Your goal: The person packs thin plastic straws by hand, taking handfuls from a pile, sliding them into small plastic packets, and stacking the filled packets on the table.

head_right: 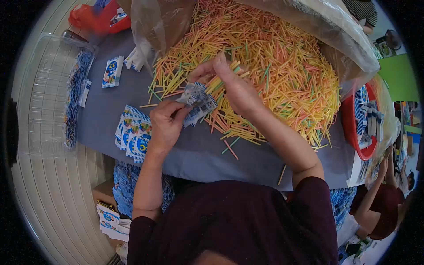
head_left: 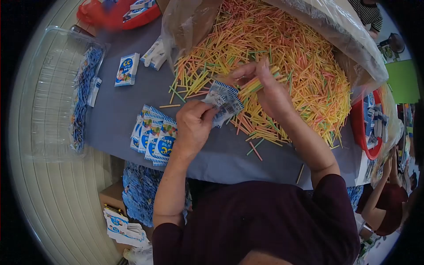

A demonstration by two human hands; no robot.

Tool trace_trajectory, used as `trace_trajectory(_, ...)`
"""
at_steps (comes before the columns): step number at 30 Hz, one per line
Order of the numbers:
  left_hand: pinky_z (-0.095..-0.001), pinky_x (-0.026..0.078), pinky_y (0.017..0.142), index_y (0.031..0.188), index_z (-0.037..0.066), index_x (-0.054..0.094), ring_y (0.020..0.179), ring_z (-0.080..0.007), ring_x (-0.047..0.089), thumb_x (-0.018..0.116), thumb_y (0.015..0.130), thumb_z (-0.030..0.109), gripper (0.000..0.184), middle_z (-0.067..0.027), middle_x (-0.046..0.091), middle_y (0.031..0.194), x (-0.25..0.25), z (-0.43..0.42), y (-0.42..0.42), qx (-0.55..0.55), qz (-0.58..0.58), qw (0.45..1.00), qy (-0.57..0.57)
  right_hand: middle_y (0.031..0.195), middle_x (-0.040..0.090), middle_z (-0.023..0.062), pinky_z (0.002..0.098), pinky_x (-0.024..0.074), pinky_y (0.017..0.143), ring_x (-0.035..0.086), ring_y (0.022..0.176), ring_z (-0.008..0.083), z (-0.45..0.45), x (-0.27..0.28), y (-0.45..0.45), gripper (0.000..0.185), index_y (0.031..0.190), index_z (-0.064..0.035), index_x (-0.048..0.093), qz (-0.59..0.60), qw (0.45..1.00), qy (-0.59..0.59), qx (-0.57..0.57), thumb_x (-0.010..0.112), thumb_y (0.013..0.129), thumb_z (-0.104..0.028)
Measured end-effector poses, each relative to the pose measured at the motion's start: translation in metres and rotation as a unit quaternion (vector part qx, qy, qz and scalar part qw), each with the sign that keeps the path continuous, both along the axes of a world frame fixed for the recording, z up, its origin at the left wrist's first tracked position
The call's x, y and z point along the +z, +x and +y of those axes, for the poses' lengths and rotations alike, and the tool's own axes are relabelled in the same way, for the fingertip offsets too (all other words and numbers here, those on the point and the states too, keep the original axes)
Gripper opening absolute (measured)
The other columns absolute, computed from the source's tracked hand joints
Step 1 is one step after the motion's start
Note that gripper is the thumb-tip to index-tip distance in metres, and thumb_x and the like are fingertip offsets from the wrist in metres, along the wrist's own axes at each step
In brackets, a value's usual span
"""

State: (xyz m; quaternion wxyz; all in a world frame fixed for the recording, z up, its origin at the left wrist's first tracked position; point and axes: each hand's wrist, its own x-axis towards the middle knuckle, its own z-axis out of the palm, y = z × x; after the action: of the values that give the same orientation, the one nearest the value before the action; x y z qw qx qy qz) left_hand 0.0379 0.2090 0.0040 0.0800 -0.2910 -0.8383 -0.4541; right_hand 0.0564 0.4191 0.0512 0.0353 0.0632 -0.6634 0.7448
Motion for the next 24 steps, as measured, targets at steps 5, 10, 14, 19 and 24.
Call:
trace_trajectory(5, -0.0274, 0.051, 0.062, 0.085, -0.003, 0.069, 0.069, -0.0178, 0.065, 0.079, 0.073, -0.004, 0.015, -0.01, 0.067, 0.079, 0.011, 0.004, 0.001, -0.002, -0.184, 0.973, 0.139, 0.107, 0.067, 0.0095, 0.0377, 0.0433, 0.095, 0.059, 0.106, 0.0208, -0.009, 0.0, -0.006, 0.064, 0.106, -0.0022, 0.067, 0.04, 0.998, -0.043, -0.004, 0.026, 0.106, -0.051)
trace_trajectory(10, -0.0273, 0.053, 0.066, 0.085, -0.004, 0.069, 0.073, -0.0156, 0.066, 0.079, 0.073, -0.007, 0.016, -0.0089, 0.068, 0.081, 0.013, 0.012, 0.0, -0.046, -0.114, 0.968, 0.219, 0.117, 0.061, 0.0171, 0.0443, 0.0405, 0.104, 0.056, 0.114, 0.0297, -0.01, 0.003, -0.013, 0.068, 0.105, -0.0016, 0.065, 0.101, 0.992, 0.04, 0.072, 0.023, 0.105, -0.055)
trace_trajectory(14, -0.0271, 0.053, 0.068, 0.087, -0.004, 0.069, 0.075, -0.0147, 0.066, 0.076, 0.074, -0.008, 0.015, -0.0088, 0.068, 0.081, 0.017, 0.02, 0.0, -0.055, -0.112, 0.961, 0.246, 0.115, 0.064, 0.0161, 0.0442, 0.0397, 0.103, 0.055, 0.115, 0.0295, -0.014, 0.013, -0.009, 0.067, 0.104, -0.0032, 0.068, 0.134, 0.98, 0.119, 0.086, 0.025, 0.105, -0.055)
trace_trajectory(19, -0.0258, 0.053, 0.07, 0.093, -0.005, 0.07, 0.078, -0.0122, 0.065, 0.071, 0.08, -0.01, 0.014, -0.0071, 0.068, 0.084, 0.024, 0.029, 0.007, -0.066, -0.234, 0.909, 0.338, 0.114, 0.066, 0.0139, 0.0449, 0.0392, 0.101, 0.055, 0.11, 0.0288, -0.007, 0.037, 0.002, 0.06, 0.1, -0.0047, 0.072, 0.227, 0.945, 0.233, 0.028, 0.037, 0.102, -0.053)
trace_trajectory(24, -0.025, 0.053, 0.071, 0.096, -0.004, 0.07, 0.08, -0.0117, 0.065, 0.071, 0.082, -0.009, 0.015, -0.0069, 0.069, 0.086, 0.013, 0.032, 0.009, -0.082, -0.231, 0.901, 0.357, 0.117, 0.065, 0.0158, 0.0464, 0.0365, 0.103, 0.054, 0.112, 0.0317, -0.003, 0.031, 0.0, 0.065, 0.102, -0.0068, 0.074, 0.154, 0.968, 0.182, 0.084, 0.036, 0.099, -0.059)
